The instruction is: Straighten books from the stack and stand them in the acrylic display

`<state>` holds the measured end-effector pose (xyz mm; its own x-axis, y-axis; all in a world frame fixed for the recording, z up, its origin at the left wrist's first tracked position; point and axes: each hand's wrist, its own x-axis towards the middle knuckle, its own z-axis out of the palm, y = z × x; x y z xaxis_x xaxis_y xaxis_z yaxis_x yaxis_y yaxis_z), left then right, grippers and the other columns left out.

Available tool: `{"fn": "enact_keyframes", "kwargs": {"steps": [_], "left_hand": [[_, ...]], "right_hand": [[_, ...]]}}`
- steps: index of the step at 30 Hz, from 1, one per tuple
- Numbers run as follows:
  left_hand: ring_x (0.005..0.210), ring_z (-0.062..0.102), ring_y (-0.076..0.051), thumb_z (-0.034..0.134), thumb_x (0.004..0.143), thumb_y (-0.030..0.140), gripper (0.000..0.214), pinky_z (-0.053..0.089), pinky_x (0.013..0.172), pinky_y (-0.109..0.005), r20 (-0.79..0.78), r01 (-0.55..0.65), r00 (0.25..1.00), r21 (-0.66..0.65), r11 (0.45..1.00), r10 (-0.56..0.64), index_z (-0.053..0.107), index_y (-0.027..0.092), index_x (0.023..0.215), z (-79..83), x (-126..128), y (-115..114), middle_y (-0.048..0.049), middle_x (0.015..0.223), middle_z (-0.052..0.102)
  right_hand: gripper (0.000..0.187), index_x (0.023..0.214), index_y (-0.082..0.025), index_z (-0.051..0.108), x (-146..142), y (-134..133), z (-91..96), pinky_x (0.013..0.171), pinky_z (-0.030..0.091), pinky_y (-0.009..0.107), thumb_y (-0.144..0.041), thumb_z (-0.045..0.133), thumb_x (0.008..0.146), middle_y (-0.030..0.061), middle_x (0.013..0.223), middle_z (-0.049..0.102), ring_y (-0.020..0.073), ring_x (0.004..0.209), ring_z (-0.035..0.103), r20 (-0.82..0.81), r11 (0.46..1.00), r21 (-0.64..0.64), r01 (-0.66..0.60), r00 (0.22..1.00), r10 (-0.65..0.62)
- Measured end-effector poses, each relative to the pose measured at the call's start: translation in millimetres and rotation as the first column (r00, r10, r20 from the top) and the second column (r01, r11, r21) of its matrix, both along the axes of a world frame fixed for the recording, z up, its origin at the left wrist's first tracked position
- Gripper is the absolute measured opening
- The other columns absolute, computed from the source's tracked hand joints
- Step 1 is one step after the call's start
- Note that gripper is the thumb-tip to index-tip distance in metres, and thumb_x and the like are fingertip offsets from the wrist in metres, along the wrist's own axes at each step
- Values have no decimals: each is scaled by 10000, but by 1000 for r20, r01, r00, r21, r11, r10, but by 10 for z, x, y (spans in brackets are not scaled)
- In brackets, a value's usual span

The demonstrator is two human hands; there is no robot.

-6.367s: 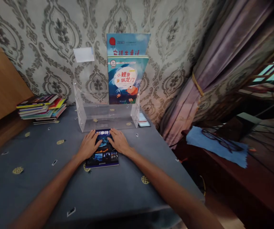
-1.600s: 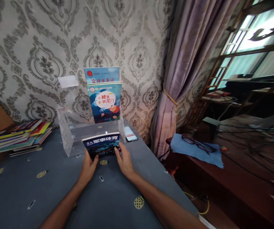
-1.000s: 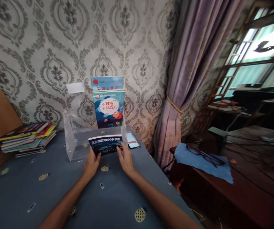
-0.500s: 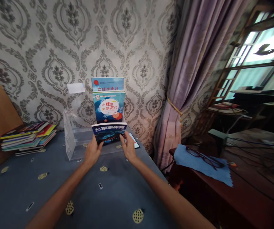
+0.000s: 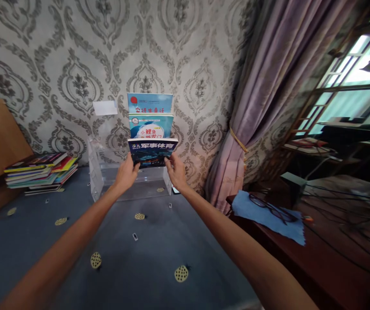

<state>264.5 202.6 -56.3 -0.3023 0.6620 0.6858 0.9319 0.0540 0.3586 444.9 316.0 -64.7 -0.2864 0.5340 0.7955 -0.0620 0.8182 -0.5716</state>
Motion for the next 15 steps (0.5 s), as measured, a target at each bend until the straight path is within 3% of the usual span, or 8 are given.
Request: {"fn": "enact_keyframes", "kwargs": {"steps": [11,15], "left_hand": [[995,670,-271,505,909,162,437,516,891,-377,23,-21,999,-160,987,25,404,105,1330,-48,-35,72,-147,1113,677],[1081,649,-309,509,925,198,440,510,906,-393,-37,-100,995,-229,968,94,408,82,1337,-30,22,63,-187,1195,654]], "right_hand": [[254,1042,-194,621,-89,218,-179,803,524,368,-349,455,929,79,916,691,235,833,634,125,997,-1,74,989,-73],[241,1073,-203,610,-97,297,-230,825,518,371,-307,442,934,81,954,688,233,864,633,140,997,22,80,987,-82]]}}
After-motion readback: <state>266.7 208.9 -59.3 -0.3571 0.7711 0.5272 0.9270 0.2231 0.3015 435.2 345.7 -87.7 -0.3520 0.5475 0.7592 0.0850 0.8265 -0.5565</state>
